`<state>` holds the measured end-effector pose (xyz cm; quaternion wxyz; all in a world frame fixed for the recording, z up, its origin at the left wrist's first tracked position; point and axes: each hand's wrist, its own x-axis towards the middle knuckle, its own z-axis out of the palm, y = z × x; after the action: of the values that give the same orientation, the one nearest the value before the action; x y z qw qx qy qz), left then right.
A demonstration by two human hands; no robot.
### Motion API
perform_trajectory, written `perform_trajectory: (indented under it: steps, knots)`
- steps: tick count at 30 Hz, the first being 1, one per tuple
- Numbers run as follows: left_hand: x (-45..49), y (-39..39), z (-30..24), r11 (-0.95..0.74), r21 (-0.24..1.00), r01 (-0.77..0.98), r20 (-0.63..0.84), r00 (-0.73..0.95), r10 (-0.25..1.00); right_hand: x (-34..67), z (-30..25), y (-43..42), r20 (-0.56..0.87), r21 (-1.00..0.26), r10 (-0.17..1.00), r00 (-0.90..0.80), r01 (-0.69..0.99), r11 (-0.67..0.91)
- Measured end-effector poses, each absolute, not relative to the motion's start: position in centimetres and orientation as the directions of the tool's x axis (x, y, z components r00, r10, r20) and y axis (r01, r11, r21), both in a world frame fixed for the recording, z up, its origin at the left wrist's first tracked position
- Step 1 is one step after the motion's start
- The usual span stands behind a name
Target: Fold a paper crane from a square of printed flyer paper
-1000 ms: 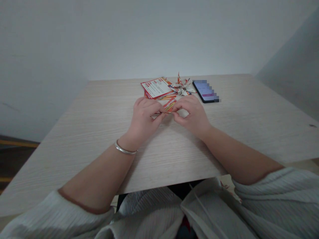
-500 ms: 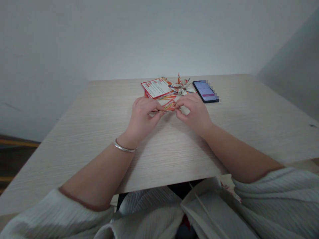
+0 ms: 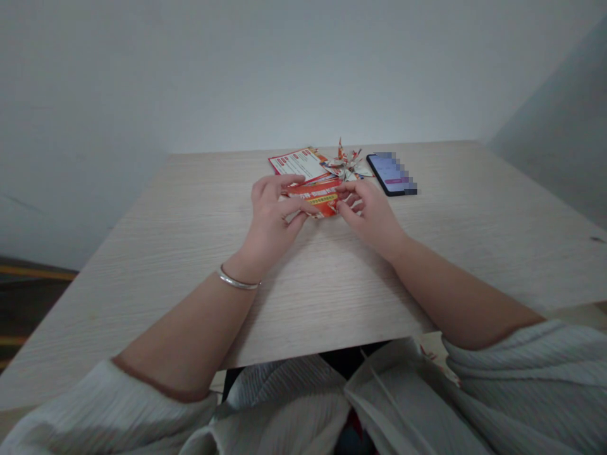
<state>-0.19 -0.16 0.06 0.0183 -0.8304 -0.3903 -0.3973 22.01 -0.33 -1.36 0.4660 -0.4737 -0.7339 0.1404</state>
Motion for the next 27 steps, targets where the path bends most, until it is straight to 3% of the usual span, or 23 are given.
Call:
perform_trajectory:
  steps: [6, 17, 22, 24, 27]
  knots:
    - [0.0, -0.2, -0.4, -0.71, 0.344, 0.615, 0.624, 0.415, 0.662, 22.2, -3.4, 1.1, 0.404, -0.818, 0.915, 0.002, 0.447, 0.36]
    - [0.0, -1.3, 0.7, -0.838, 0.417, 0.352, 0.593, 0.594, 0.544, 23.0, -3.7, 1.7, 0.406, -0.84, 0.914, -0.001, 0.394, 0.374]
    - [0.3, -1.5, 0.6, -0.78, 0.485, 0.396, 0.55, 0.555, 0.624, 22.9, -3.4, 1.7, 0.198, -0.952, 0.98, 0.033, 0.243, 0.185]
    - [0.4, -1.5, 0.6, -0.74, 0.466, 0.484, 0.476, 0.568, 0.671, 22.9, -3.5, 1.9, 0.129, -0.977, 0.991, 0.026, 0.174, 0.123]
    - [0.6, -1.5, 0.6, -0.777, 0.31, 0.548, 0.378, 0.679, 0.63, 23.0, -3.5, 2.0, 0.139, -0.983, 0.99, -0.004, 0.124, 0.138]
